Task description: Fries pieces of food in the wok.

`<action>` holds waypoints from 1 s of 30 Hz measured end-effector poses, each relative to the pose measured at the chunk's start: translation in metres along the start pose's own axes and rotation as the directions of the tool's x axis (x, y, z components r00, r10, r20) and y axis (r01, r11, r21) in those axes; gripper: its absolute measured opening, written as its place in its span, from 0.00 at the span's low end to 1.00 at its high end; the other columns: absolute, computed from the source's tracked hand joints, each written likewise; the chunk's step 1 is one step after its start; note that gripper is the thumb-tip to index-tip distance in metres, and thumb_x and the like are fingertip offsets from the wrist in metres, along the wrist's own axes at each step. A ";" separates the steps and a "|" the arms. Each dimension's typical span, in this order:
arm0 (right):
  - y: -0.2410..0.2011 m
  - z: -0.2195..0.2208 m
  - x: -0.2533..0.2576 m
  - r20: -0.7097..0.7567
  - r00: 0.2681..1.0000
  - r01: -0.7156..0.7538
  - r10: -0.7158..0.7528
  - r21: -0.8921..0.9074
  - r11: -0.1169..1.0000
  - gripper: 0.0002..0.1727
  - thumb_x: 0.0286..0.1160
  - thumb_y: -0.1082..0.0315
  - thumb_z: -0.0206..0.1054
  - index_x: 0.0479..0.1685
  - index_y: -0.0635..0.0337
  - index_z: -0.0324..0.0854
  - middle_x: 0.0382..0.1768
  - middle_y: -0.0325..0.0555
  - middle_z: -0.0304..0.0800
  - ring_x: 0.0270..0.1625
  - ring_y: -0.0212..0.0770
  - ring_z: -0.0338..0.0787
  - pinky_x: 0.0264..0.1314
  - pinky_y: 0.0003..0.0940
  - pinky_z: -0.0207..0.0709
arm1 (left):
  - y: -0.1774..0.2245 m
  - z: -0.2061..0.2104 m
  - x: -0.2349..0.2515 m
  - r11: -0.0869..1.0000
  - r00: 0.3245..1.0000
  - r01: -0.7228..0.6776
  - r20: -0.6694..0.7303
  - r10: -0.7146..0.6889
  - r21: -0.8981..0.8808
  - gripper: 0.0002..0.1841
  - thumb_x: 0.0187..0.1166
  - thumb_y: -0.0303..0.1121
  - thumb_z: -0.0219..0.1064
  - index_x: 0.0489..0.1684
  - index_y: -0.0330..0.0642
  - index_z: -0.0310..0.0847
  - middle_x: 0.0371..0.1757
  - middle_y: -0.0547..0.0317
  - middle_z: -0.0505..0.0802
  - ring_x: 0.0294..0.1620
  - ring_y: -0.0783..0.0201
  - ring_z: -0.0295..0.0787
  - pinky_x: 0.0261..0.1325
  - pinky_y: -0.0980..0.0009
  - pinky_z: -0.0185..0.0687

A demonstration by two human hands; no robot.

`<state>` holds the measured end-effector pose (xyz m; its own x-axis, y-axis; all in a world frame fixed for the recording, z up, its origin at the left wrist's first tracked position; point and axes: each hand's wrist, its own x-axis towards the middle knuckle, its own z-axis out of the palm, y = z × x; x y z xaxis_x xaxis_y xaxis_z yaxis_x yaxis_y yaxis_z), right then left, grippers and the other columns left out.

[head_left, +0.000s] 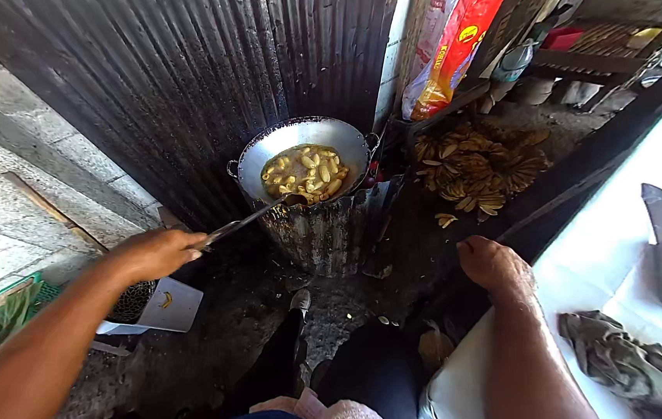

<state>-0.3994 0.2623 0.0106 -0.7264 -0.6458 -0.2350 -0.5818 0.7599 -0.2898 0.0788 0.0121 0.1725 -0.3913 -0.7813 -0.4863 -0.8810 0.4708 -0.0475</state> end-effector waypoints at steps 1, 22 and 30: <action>0.001 0.001 0.001 -0.006 1.000 -0.002 0.002 0.003 1.000 0.22 0.93 0.54 0.51 0.59 0.59 0.86 0.56 0.70 0.91 0.64 0.73 0.88 0.62 0.78 0.73 | 0.014 0.011 0.019 0.998 1.000 -0.030 0.000 0.030 0.051 0.22 0.90 0.42 0.60 0.82 0.55 0.76 0.58 0.43 0.93 0.56 0.42 0.91 0.61 0.37 0.81; -0.002 -0.009 -0.003 0.048 0.998 -0.054 0.052 0.032 0.998 0.21 0.92 0.51 0.51 0.59 0.54 0.85 0.54 0.61 0.93 0.62 0.64 0.90 0.60 0.71 0.78 | 0.087 0.131 0.163 0.338 0.987 -0.003 -0.057 -0.149 -0.941 0.27 0.92 0.57 0.50 0.72 0.44 0.77 0.35 0.49 0.89 0.22 0.59 0.85 0.25 0.62 0.84; -0.006 -0.014 -0.006 0.086 0.993 -0.084 0.082 0.024 0.996 0.22 0.93 0.51 0.50 0.66 0.51 0.84 0.60 0.59 0.92 0.66 0.63 0.89 0.66 0.70 0.76 | 0.005 0.295 0.076 0.672 0.986 0.155 0.074 -0.147 -0.724 0.31 0.93 0.52 0.51 0.83 0.36 0.69 0.61 0.28 0.88 0.56 0.36 0.90 0.61 0.37 0.84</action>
<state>-0.3970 0.2625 0.0265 -0.7374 -0.5852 -0.3373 -0.5095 0.8098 -0.2909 0.1234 0.0760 -0.1215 -0.2366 -0.8093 -0.5376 -0.8453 -0.1013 0.5245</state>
